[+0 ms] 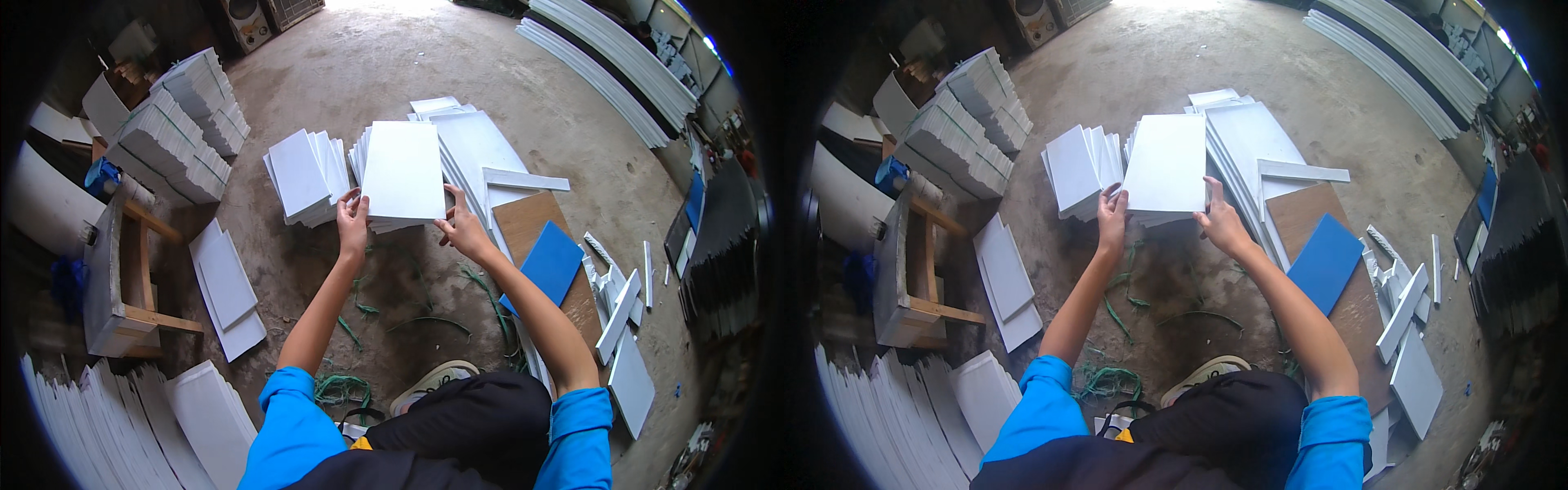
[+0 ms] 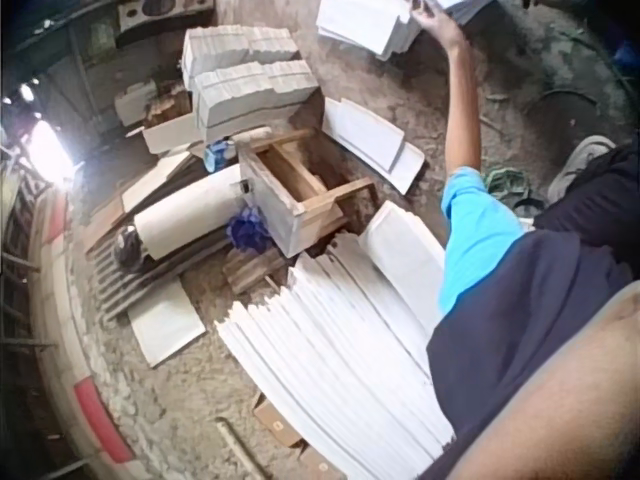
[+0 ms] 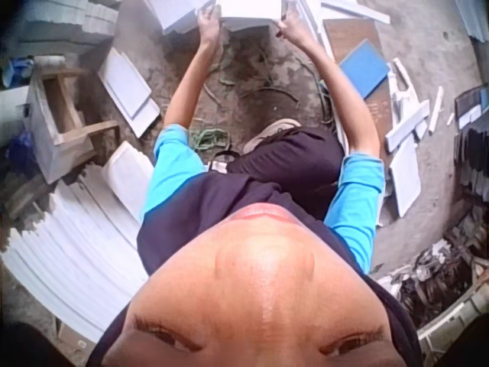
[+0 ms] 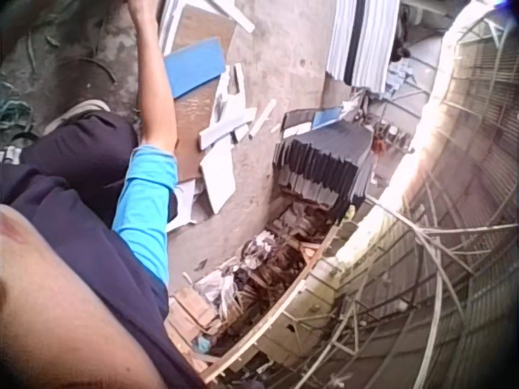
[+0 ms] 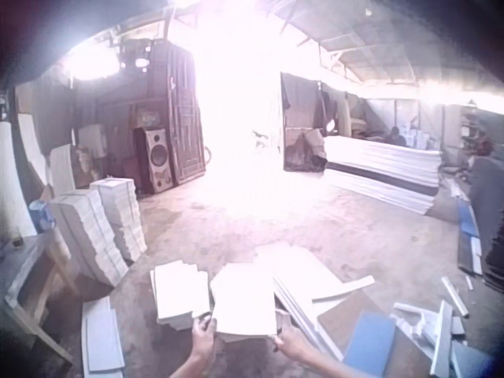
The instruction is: The person uses a utility knife to cut blue and white rectangular sheets of material. They place a blue sheet on a white sheet, score the edges, and snap the material to separate pieces. The person repeats this process for multiple sheets, stacking the cut pieces on the floor.
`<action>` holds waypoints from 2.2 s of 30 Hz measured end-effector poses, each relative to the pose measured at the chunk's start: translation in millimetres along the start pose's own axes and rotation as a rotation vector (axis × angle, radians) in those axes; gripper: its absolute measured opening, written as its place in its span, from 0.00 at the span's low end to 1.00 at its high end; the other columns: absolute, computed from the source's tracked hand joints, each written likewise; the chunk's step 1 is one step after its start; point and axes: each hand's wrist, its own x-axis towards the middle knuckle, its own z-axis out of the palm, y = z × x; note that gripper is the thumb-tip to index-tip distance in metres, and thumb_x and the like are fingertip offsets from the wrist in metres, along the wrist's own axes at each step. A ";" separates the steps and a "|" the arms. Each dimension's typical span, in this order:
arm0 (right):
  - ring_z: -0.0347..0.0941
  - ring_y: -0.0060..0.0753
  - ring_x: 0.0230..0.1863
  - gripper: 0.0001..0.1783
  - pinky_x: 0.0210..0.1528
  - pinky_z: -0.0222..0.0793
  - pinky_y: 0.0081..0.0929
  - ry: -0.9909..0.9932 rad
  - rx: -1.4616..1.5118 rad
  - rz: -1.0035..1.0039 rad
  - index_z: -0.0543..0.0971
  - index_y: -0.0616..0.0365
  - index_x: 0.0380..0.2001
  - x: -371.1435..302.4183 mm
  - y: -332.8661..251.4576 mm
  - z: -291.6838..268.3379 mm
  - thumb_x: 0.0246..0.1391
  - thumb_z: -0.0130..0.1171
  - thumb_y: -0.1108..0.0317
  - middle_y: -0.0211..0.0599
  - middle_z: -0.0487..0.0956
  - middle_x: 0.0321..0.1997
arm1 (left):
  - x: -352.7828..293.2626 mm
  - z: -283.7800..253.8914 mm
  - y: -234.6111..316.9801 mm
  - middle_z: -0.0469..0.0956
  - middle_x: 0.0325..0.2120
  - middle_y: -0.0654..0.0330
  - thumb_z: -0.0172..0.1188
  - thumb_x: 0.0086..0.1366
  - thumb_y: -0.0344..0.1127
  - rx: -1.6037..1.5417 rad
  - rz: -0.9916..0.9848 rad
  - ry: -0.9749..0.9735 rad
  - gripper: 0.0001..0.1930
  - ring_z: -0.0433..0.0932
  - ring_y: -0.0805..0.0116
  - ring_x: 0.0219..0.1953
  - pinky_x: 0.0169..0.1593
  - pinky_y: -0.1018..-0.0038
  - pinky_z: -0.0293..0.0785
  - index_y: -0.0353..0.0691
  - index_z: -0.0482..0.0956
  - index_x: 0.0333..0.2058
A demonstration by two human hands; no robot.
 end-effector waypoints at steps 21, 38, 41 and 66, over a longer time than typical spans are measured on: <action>0.68 0.54 0.45 0.25 0.47 0.63 0.42 -0.059 -0.454 0.282 0.56 0.57 0.52 -131.5 44.5 -101.3 0.54 0.47 0.60 0.55 0.73 0.42 | -83.3 109.9 -3.5 0.62 0.48 0.54 0.59 0.52 0.34 0.663 0.530 -0.581 0.18 0.53 0.54 0.52 0.56 0.62 0.50 0.41 0.69 0.42; 0.72 0.32 0.22 0.18 0.26 0.68 0.29 0.599 -0.193 0.734 0.64 0.61 0.43 -535.2 239.5 -113.0 0.48 0.52 0.72 0.38 0.74 0.21 | -270.0 299.4 -96.5 0.66 0.45 0.52 0.60 0.49 0.50 1.273 1.194 -1.843 0.23 0.57 0.52 0.53 0.48 0.55 0.63 0.46 0.72 0.42; 0.71 0.39 0.34 0.21 0.38 0.67 0.33 0.664 -0.283 0.654 0.64 0.60 0.44 -512.3 266.1 -88.6 0.45 0.56 0.72 0.43 0.72 0.31 | -272.8 304.9 -91.7 0.67 0.45 0.53 0.59 0.49 0.50 1.480 1.088 -1.969 0.24 0.57 0.52 0.53 0.48 0.55 0.64 0.46 0.72 0.43; 0.63 0.31 0.37 0.15 0.43 0.60 0.25 1.497 0.104 1.014 0.72 0.57 0.42 -615.6 299.5 -58.2 0.53 0.51 0.64 0.38 0.64 0.37 | -500.8 462.7 -223.7 0.61 0.47 0.47 0.56 0.57 0.33 0.473 -0.747 -1.239 0.30 0.71 0.59 0.43 0.45 0.71 0.73 0.31 0.49 0.52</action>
